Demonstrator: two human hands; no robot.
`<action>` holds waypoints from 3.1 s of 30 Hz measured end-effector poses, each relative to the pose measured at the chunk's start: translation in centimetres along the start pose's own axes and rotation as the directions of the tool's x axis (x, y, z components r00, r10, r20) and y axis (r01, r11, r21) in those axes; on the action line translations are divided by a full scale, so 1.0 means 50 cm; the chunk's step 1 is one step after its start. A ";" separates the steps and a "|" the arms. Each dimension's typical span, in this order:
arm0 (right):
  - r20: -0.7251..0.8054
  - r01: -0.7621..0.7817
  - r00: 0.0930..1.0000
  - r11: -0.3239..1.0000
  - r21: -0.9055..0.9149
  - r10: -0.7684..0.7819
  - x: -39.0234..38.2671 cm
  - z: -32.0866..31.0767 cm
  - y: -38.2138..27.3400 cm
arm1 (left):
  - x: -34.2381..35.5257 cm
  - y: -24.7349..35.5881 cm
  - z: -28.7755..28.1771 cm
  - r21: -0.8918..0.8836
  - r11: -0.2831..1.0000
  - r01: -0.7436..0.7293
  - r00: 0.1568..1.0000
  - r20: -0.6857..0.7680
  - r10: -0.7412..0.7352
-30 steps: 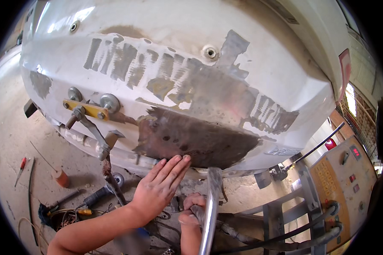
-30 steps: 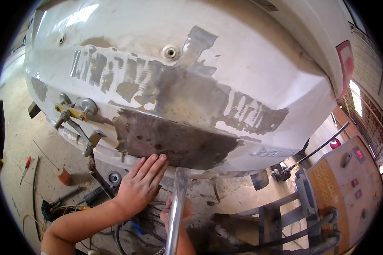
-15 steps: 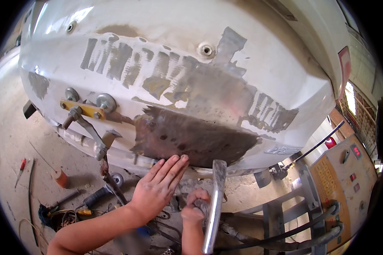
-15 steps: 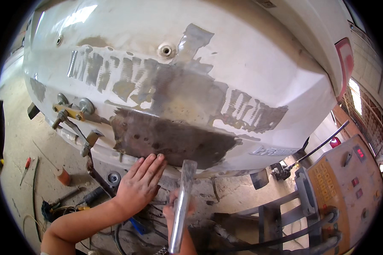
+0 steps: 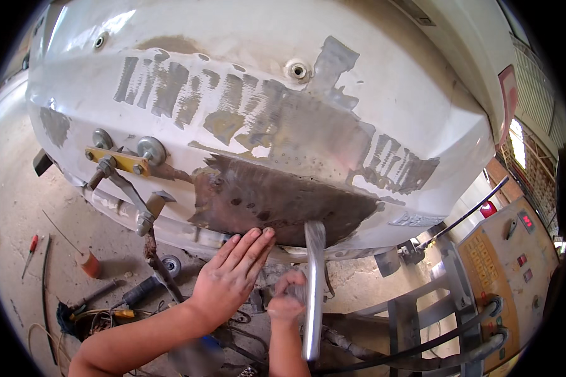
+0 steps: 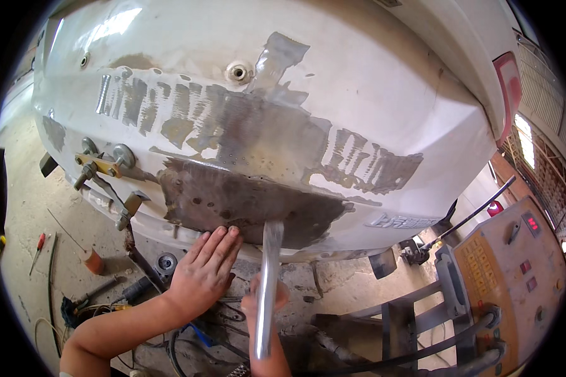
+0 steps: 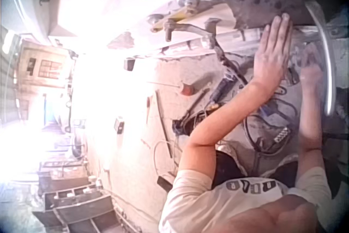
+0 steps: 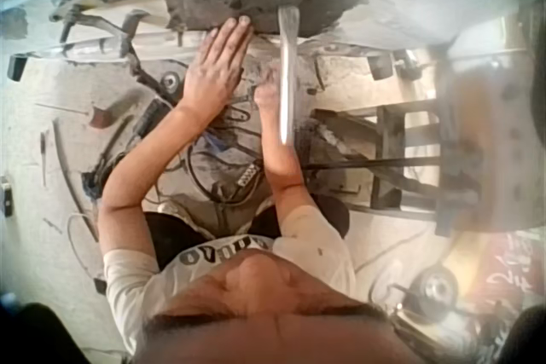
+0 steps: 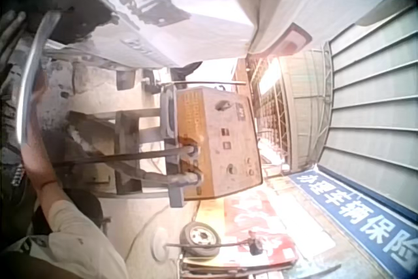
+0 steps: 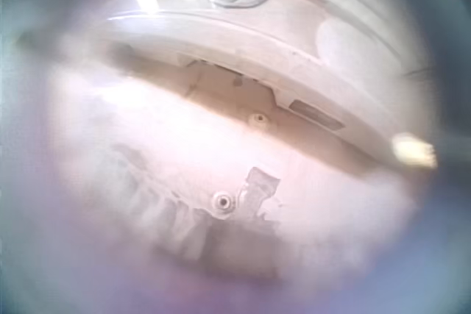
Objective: The person uses a blowtorch to heat a section of a white car bumper and wipes the area with a cloth. They then use a hammer and a metal bar to tap and shape the heated metal surface.
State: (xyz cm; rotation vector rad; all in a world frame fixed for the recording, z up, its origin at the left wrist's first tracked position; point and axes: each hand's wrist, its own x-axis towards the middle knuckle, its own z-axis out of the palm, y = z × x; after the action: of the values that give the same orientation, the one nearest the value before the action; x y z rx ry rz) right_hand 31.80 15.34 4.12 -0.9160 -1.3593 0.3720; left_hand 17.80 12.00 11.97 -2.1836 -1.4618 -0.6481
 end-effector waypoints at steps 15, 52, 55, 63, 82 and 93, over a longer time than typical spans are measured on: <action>-0.017 0.173 0.985 0.985 0.000 -0.173 0.005 -0.006 0.008 | -0.001 -0.002 0.010 0.056 0.998 -0.042 0.998 -0.035 0.044; 0.017 0.283 0.952 0.897 0.339 -0.307 0.013 -0.004 -0.057 | 0.107 -0.008 0.057 -0.123 0.945 0.303 0.747 -0.585 -0.316; 0.189 0.331 0.902 0.903 0.274 -0.388 0.025 -0.033 -0.049 | 0.099 0.006 0.096 -0.162 0.936 0.314 0.698 -0.629 -0.343; 0.509 0.467 0.722 0.873 0.141 -0.468 0.113 -0.054 -0.148 | 0.034 0.030 0.179 -0.029 0.951 0.309 0.800 -0.532 -0.276; 0.542 0.419 0.756 0.908 0.032 -0.367 0.083 -0.026 -0.149 | 0.019 0.028 0.153 -0.207 0.896 0.394 0.753 -0.485 -0.444; 0.432 0.427 0.797 0.900 0.088 -0.421 0.106 0.020 -0.162 | -0.039 0.022 0.236 -0.221 0.924 0.312 0.886 -0.283 -0.366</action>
State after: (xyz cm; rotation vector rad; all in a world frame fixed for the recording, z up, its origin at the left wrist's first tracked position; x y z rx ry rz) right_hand 29.82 14.44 13.62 -0.5186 -1.9434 0.2262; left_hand 19.84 17.12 1.29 -1.8310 -1.6714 -1.2280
